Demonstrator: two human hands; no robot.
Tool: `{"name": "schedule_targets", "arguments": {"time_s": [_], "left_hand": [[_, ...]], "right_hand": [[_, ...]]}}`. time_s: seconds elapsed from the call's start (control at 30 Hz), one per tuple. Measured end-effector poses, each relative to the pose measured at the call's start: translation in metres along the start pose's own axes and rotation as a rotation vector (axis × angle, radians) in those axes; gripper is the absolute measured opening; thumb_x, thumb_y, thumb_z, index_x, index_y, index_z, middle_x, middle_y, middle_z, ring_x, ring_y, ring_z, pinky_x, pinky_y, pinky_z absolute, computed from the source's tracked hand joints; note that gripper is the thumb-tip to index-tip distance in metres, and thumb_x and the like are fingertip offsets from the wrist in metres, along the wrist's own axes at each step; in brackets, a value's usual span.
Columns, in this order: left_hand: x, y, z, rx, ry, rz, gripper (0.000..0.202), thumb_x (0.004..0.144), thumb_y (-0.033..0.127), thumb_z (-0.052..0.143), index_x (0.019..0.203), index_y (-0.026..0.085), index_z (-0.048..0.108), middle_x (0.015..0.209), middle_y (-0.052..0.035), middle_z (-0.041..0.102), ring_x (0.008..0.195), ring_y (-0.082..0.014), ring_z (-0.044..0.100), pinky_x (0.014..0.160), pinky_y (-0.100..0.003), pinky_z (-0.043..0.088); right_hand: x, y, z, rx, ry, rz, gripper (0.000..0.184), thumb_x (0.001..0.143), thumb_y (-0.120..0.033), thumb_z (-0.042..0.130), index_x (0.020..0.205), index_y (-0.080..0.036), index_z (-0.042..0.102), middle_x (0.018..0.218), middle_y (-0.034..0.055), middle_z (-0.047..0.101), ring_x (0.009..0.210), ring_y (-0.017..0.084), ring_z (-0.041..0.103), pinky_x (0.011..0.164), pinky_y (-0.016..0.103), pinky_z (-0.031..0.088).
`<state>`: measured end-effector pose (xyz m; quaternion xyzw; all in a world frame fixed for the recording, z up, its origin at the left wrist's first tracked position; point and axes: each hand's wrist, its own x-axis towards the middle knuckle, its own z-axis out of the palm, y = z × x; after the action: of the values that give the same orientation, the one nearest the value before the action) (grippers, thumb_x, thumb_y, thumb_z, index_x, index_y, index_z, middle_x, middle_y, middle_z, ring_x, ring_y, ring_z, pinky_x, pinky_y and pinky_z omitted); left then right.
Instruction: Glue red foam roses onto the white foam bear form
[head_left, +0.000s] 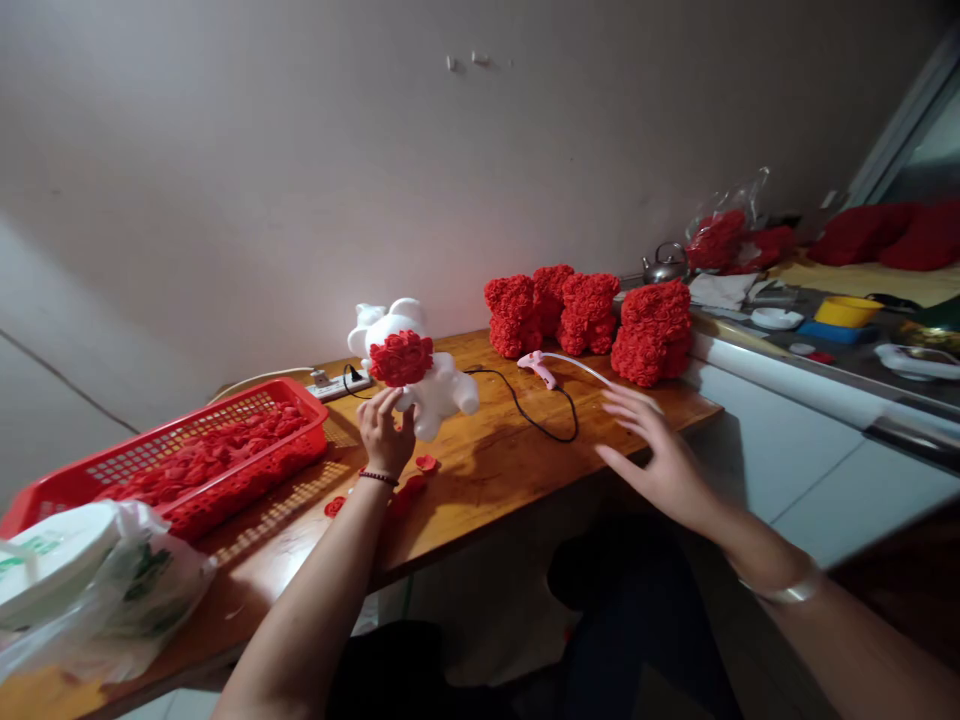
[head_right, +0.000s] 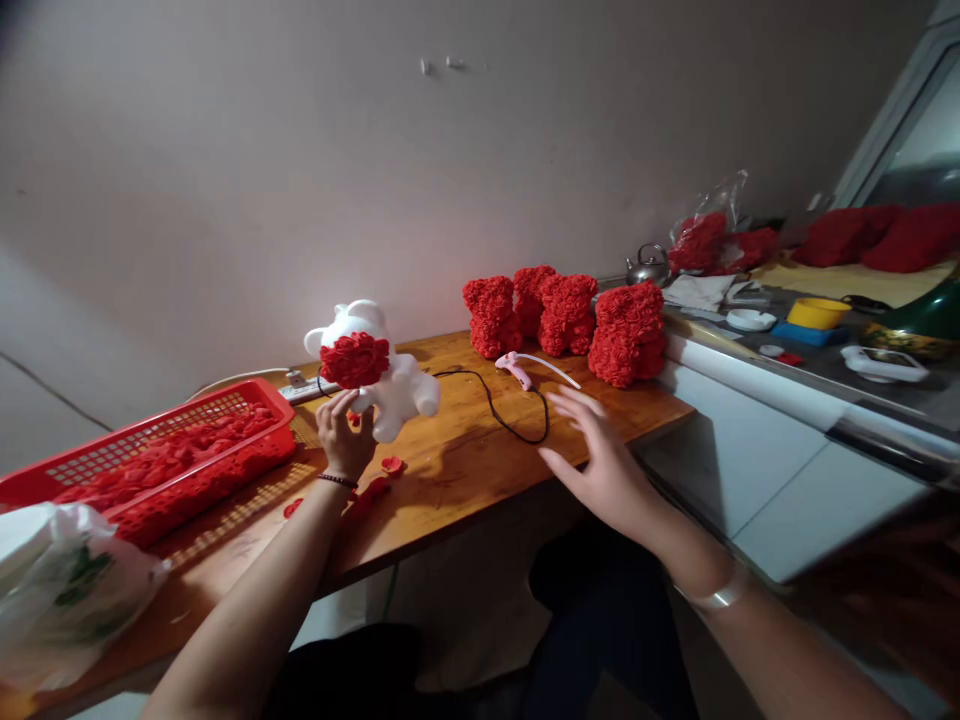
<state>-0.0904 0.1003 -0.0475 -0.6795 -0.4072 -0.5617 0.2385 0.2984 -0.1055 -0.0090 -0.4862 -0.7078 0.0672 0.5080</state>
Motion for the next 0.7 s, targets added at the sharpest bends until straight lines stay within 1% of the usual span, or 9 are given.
{"name": "schedule_targets", "arguments": {"time_s": [0.1,0.17,0.23,0.33,0.4,0.47,0.57,0.63,0.7], "left_hand": [[-0.003,0.003,-0.001,-0.012,-0.016,0.052,0.030,0.093,0.041,0.056,0.110,0.018,0.064,0.104,-0.0158,0.073,0.099,-0.0256,0.068,0.094,-0.042,0.045],[-0.005,0.005,-0.002,-0.012,-0.020,0.063,0.028,0.092,0.042,0.056,0.106,0.019,0.065,0.101,-0.0145,0.073,0.097,-0.0252,0.068,0.093,-0.042,0.046],[-0.007,0.005,-0.003,-0.008,-0.015,0.082,0.027,0.092,0.043,0.057,0.103,0.020,0.066,0.099,-0.0137,0.073,0.096,-0.0250,0.069,0.093,-0.042,0.045],[-0.008,0.005,-0.004,0.009,-0.020,0.110,0.027,0.093,0.044,0.056,0.102,0.020,0.067,0.098,-0.0137,0.074,0.094,-0.0250,0.069,0.092,-0.042,0.045],[-0.007,0.005,-0.004,0.018,-0.042,0.119,0.027,0.094,0.043,0.054,0.102,0.020,0.068,0.098,-0.0142,0.074,0.096,-0.0250,0.069,0.092,-0.041,0.045],[-0.007,0.007,-0.004,0.025,-0.064,0.126,0.027,0.094,0.041,0.054,0.103,0.020,0.069,0.099,-0.0146,0.074,0.097,-0.0250,0.069,0.091,-0.041,0.045],[-0.005,0.008,-0.004,0.038,-0.070,0.140,0.027,0.094,0.039,0.054,0.104,0.020,0.070,0.100,-0.0146,0.075,0.096,-0.0247,0.069,0.091,-0.040,0.045],[-0.004,0.008,-0.004,0.044,-0.054,0.160,0.026,0.095,0.037,0.054,0.106,0.019,0.070,0.101,-0.0148,0.075,0.095,-0.0242,0.070,0.091,-0.040,0.045],[-0.003,0.008,-0.005,0.046,-0.049,0.160,0.026,0.095,0.036,0.054,0.108,0.019,0.070,0.103,-0.0152,0.075,0.096,-0.0241,0.070,0.091,-0.039,0.045]], "right_hand": [[0.086,-0.016,0.069,0.299,-0.085,-0.043,0.079,0.086,-0.052,0.072,0.154,-0.035,0.035,0.163,0.0103,0.036,0.147,0.029,0.045,0.119,0.052,0.043],[0.130,-0.024,0.104,0.458,-0.232,-0.012,0.094,0.082,-0.059,0.074,0.159,-0.034,0.026,0.169,0.0097,0.025,0.154,0.030,0.032,0.121,0.051,0.040],[0.156,-0.027,0.123,0.572,-0.419,0.023,0.096,0.083,-0.065,0.070,0.160,-0.031,0.024,0.170,0.0109,0.023,0.152,0.030,0.037,0.117,0.048,0.044],[0.170,-0.025,0.125,0.445,-0.518,0.043,0.080,0.087,-0.070,0.060,0.152,-0.025,0.044,0.154,0.0145,0.050,0.138,0.033,0.053,0.108,0.047,0.048],[0.168,-0.026,0.115,0.263,-0.486,0.029,0.064,0.087,-0.069,0.061,0.130,-0.022,0.064,0.125,0.0142,0.069,0.119,0.033,0.063,0.099,0.045,0.050],[0.162,-0.030,0.097,0.173,-0.503,-0.009,0.052,0.087,-0.069,0.060,0.096,-0.019,0.072,0.091,0.0097,0.072,0.090,0.025,0.065,0.084,0.039,0.051],[0.142,-0.036,0.049,0.357,-0.532,-0.026,0.058,0.090,-0.072,0.051,0.063,-0.020,0.053,0.061,0.0010,0.050,0.057,0.012,0.045,0.059,0.030,0.042],[0.121,-0.034,0.000,0.535,-0.483,0.107,0.057,0.089,-0.071,0.053,0.061,-0.023,0.041,0.052,-0.0046,0.035,0.046,0.008,0.029,0.046,0.028,0.031],[0.095,-0.026,-0.052,0.561,-0.303,0.204,0.054,0.090,-0.062,0.060,0.061,-0.024,0.036,0.048,-0.0076,0.025,0.040,0.006,0.022,0.041,0.026,0.025]]}}
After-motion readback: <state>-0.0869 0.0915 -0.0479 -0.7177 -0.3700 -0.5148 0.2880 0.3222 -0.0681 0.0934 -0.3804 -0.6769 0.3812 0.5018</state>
